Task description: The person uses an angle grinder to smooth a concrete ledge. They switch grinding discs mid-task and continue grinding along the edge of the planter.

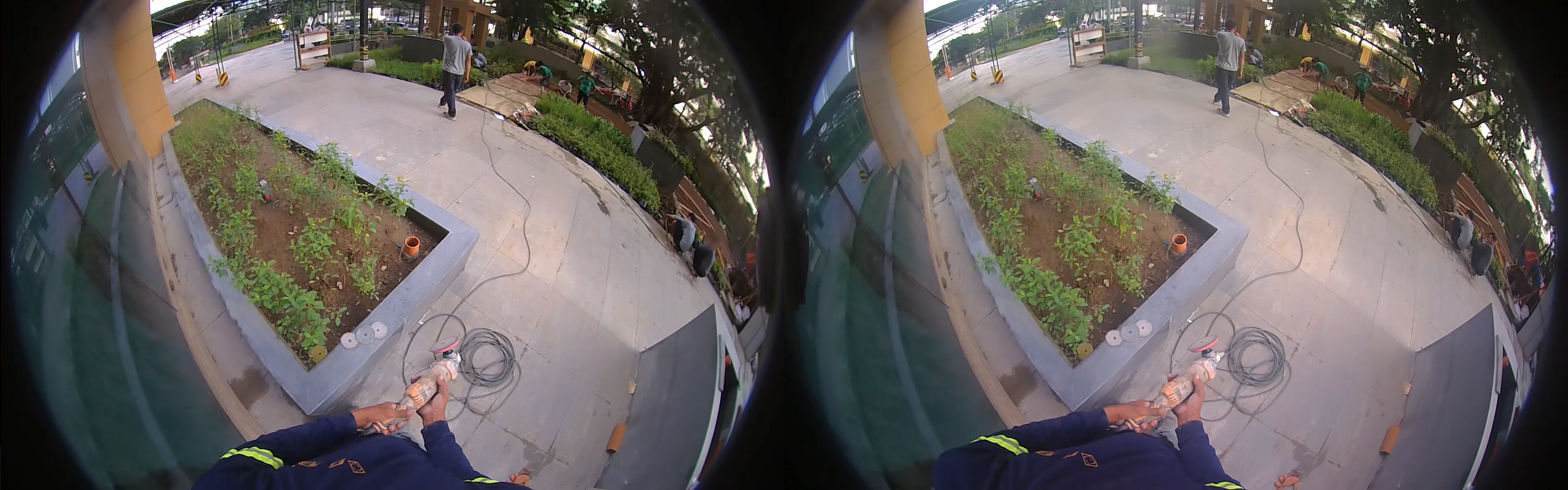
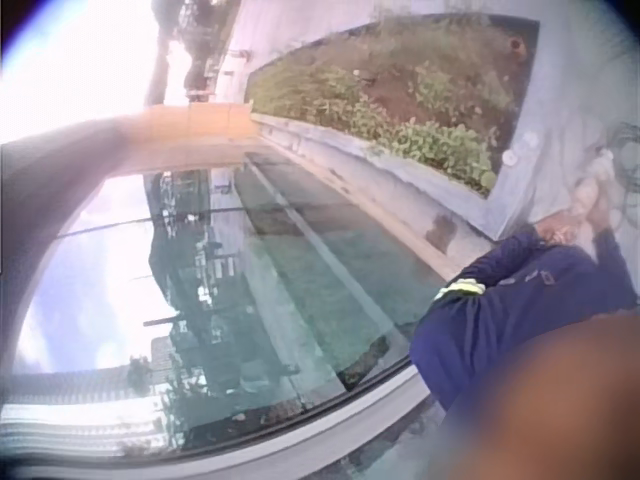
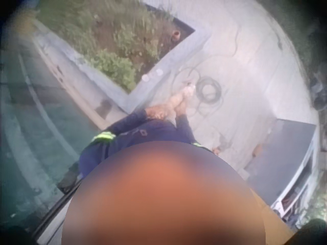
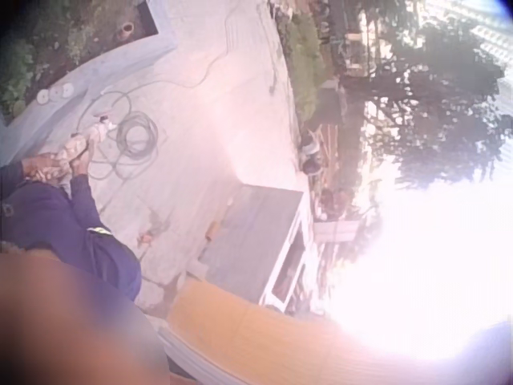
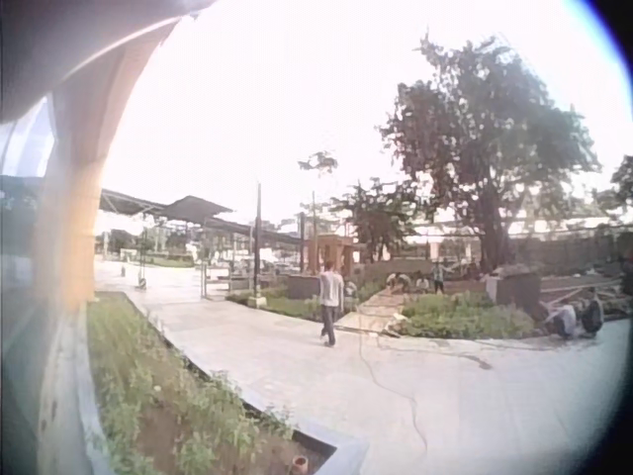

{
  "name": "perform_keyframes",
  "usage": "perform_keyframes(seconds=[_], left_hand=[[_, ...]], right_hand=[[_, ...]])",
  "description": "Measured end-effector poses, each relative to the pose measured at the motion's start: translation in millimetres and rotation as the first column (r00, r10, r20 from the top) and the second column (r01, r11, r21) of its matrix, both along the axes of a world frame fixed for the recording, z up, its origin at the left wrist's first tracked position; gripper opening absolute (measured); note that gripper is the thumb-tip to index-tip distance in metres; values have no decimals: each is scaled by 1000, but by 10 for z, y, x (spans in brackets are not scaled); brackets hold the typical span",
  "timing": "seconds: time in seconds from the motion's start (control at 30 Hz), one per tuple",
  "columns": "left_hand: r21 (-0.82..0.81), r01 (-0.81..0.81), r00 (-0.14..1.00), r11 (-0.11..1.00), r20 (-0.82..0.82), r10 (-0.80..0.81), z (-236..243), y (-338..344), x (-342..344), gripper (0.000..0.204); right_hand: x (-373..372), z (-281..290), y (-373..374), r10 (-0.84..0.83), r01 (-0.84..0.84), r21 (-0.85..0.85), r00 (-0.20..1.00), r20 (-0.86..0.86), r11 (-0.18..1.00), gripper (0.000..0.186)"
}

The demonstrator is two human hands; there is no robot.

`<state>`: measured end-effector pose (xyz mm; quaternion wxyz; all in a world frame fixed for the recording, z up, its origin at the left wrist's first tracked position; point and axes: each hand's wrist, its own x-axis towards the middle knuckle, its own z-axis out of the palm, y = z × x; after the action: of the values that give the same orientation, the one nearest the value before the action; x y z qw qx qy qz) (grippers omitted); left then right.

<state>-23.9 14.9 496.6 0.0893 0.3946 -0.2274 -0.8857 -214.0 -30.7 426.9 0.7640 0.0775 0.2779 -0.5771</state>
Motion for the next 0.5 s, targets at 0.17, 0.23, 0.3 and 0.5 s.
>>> perform_keyframes(seconds=[0.17,0.23,0.3,0.5], left_hand=[[-95,129,987,987,114,-118,314,-109,-124,35],[-110,168,970,980,198,-144,313,-67,-137,31],[-142,145,988,979,80,-135,310,-27,-109,28],[-181,183,982,966,76,-172,498,23,-180,25]], right_hand=[[-218,-177,-21,21,-21,-34,1000,-16,999,45],[-204,-153,27,19,-19,-27,1000,-1,999,44],[-230,-97,68,39,-39,-20,999,14,999,44],[-370,-56,129,36,-33,-34,994,106,999,46]])
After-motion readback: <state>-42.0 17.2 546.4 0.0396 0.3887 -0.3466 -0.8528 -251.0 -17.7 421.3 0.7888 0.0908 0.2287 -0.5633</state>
